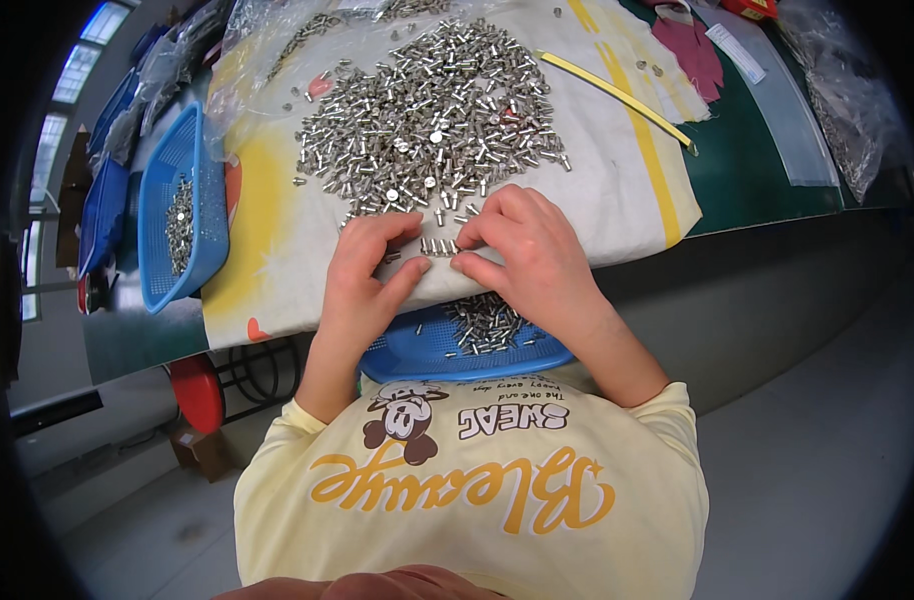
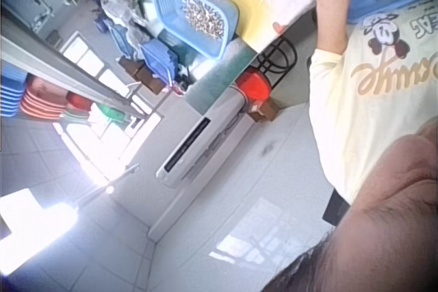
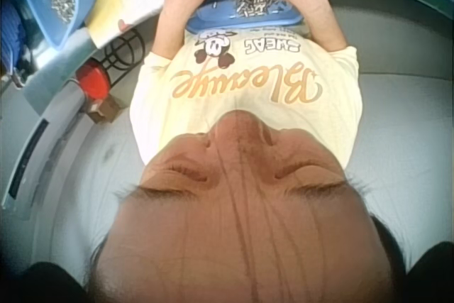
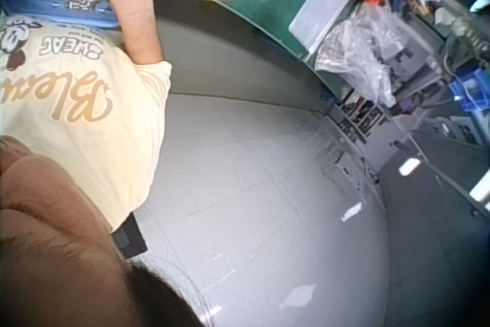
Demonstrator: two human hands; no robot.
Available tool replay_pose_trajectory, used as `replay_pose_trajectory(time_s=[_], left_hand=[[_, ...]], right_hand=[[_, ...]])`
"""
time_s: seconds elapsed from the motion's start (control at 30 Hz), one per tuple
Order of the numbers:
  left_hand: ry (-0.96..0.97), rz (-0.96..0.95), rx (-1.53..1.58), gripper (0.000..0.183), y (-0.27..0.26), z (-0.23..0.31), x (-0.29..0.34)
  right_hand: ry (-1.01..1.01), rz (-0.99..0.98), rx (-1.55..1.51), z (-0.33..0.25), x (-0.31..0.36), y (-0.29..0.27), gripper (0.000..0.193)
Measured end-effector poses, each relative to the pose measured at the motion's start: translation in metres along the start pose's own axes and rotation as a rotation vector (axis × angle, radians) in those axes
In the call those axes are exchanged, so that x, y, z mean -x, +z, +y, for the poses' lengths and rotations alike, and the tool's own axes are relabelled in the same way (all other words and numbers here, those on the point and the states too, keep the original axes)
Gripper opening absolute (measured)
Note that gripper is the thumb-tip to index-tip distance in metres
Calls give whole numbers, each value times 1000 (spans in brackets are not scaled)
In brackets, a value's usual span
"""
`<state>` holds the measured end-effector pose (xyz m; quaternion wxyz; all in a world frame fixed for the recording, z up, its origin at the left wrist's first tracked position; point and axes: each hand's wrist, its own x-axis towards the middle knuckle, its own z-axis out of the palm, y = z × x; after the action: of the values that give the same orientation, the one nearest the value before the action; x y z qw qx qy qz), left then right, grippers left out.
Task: The person sorts small silver metal fasteners by hand from a central pile into a blue plastic tray on a workbench.
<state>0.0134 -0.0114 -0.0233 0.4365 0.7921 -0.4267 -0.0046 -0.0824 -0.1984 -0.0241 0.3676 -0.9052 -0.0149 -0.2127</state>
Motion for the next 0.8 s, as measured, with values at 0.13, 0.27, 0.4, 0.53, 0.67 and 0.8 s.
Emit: replay_pose_trajectory(time_s=[0.13, 0.27, 0.4, 0.53, 0.67, 0.8], left_hand=[[-60, 54, 52, 22, -1, -3, 4], [-37, 24, -13, 16, -3, -4, 4], [3, 40, -70, 12, -4, -6, 4], [30, 49, -120, 9, -7, -5, 3], [36, 49, -142, 10, -7, -4, 3], [16, 46, -159, 11, -5, -2, 3]], right_hand=[[1, -1, -6, -1, 0, -1, 16], [-15, -2, 32, -1, 0, 5, 14], [-25, 26, 39, -3, 0, 10, 14], [-28, 29, 43, -6, 0, 13, 15], [-50, 46, 30, -7, 0, 18, 18], [-59, 66, 44, -8, -1, 18, 21]])
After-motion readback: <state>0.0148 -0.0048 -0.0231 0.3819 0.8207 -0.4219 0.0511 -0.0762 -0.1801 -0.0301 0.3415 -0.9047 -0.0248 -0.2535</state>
